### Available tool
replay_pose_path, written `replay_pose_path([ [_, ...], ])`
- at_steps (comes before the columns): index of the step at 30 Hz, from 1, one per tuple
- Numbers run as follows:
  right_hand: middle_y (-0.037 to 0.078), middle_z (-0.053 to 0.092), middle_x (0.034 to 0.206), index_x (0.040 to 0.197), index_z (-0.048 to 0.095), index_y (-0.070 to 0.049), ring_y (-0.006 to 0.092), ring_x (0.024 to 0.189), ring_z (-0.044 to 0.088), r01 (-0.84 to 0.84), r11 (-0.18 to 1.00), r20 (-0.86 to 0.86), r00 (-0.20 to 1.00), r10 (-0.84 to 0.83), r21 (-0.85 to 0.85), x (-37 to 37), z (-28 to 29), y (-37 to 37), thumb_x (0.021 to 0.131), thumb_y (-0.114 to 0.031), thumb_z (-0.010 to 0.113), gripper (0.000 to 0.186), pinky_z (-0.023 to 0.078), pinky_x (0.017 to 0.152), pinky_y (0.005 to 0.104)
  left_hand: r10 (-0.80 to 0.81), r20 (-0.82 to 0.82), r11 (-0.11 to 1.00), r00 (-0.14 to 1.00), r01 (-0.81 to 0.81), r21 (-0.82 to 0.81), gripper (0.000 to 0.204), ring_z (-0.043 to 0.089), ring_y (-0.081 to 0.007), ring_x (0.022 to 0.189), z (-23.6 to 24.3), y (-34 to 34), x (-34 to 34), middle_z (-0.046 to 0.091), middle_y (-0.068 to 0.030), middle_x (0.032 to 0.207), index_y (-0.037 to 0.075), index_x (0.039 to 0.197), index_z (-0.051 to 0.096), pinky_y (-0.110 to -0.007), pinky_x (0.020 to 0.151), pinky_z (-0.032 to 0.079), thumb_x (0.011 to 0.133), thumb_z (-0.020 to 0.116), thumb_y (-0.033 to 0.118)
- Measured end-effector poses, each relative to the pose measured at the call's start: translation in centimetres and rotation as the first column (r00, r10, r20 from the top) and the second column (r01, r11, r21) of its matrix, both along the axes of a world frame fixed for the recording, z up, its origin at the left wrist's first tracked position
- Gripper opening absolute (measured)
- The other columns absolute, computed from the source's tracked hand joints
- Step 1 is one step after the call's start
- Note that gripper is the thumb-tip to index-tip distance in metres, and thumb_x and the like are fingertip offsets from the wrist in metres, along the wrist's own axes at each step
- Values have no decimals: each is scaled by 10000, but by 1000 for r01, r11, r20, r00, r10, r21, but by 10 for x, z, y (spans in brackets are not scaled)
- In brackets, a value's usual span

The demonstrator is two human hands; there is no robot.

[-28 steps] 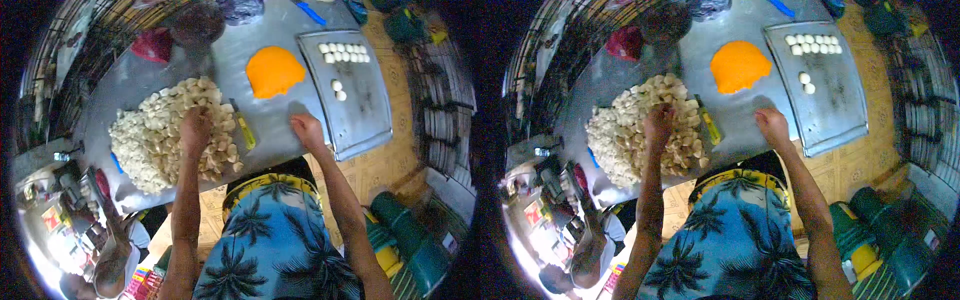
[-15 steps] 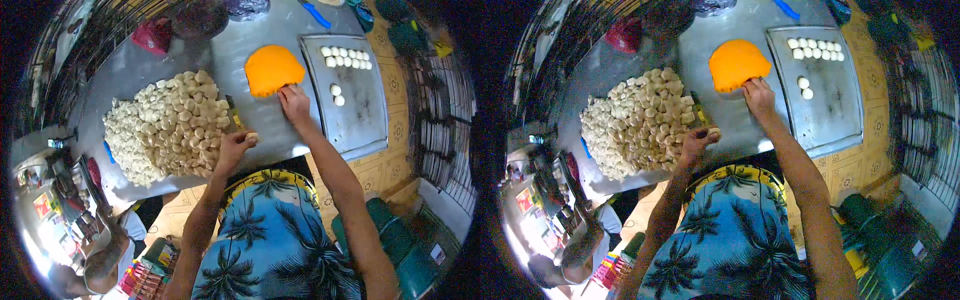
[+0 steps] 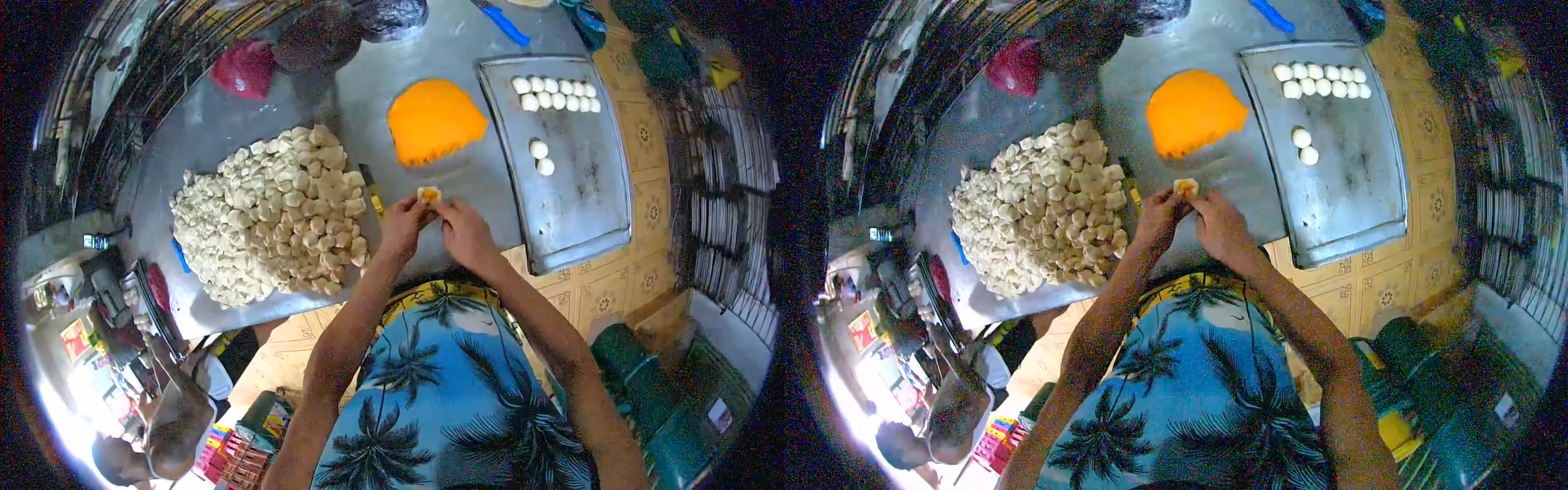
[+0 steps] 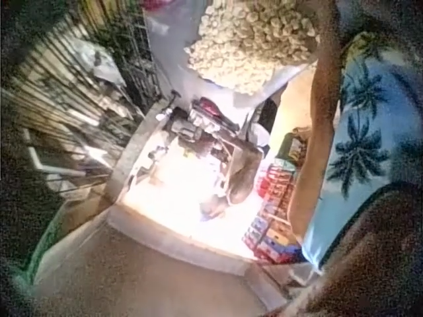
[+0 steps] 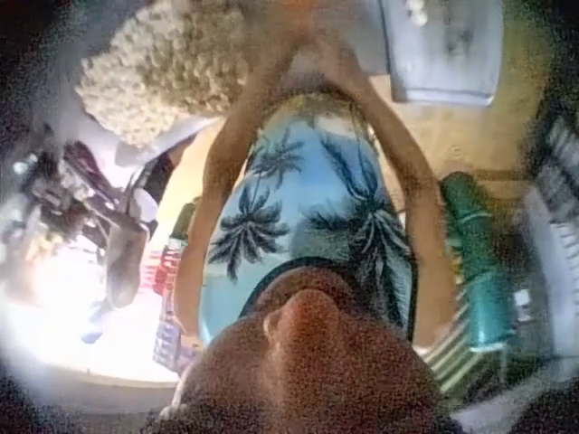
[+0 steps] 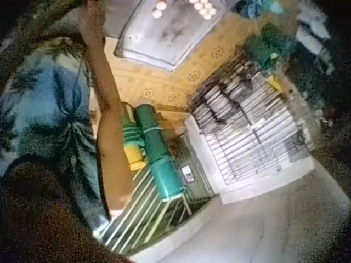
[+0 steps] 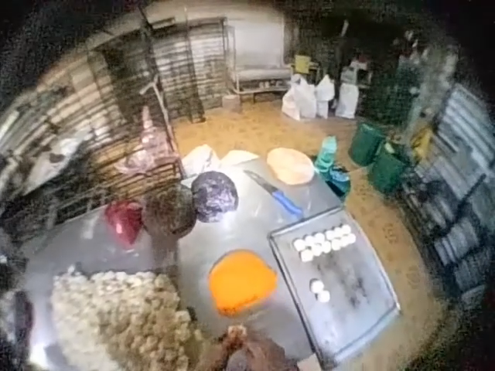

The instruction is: Stuffing small pieces of dough with a filling and arranging them onto baking trays.

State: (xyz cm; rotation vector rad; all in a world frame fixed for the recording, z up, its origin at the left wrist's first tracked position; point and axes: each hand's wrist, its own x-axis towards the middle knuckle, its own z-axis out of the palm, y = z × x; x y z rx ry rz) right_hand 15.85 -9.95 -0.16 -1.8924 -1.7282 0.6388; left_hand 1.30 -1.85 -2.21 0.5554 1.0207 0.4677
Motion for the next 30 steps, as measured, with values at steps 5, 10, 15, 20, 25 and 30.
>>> replay_pose_path([
  [5,115,693,935,1201,668,13,201,809,665,313,941,-461,820,-337,-131,12,-11,8,949,-85,637,272,539,702,321,-138,36,990,990,139,-29,338,666,-175,1045,2,4,-4,694,-88,1161,-17,1245,649,-318,948,549,985,662,199],
  [10,56,690,891,1112,719,25,114,757,622,144,966,-482,845,-232,-214,12,-3,3,920,-75,693,218,513,666,275,-517,-42,818,855,508,270,319,666,-147,1021,8,15,-22,714,-62,1102,-8,1230,663,-306,927,552,973,680,180],
  [15,89,687,862,1117,724,-11,179,758,642,271,907,-541,733,-412,-323,1,-10,2,873,-73,720,252,523,695,320,-411,-307,699,859,513,498,298,683,-154,927,5,8,-20,726,-71,1053,-4,1203,681,-310,853,576,987,666,199],
  [20,162,675,966,1138,728,-83,314,878,672,147,989,-369,921,-126,30,1,2,3,809,-49,739,331,542,782,402,-324,-143,869,935,354,346,274,695,-185,836,0,3,-16,731,-85,1015,-9,1185,695,-307,782,591,984,657,174],
  [25,190,629,1010,1052,734,-66,400,979,626,-20,993,-233,972,-8,-115,30,-1,22,823,-126,727,236,532,844,465,-255,-93,863,962,270,428,265,696,-185,854,-11,-9,2,738,-81,956,-11,1211,686,-324,801,580,975,615,87],
  [30,207,644,1009,1007,736,-59,408,978,635,-124,974,-96,990,108,-187,38,3,9,855,-177,700,197,521,851,473,-430,-493,668,756,634,390,290,696,-193,816,8,-4,11,743,-123,917,4,1236,681,-338,774,564,967,582,50],
])
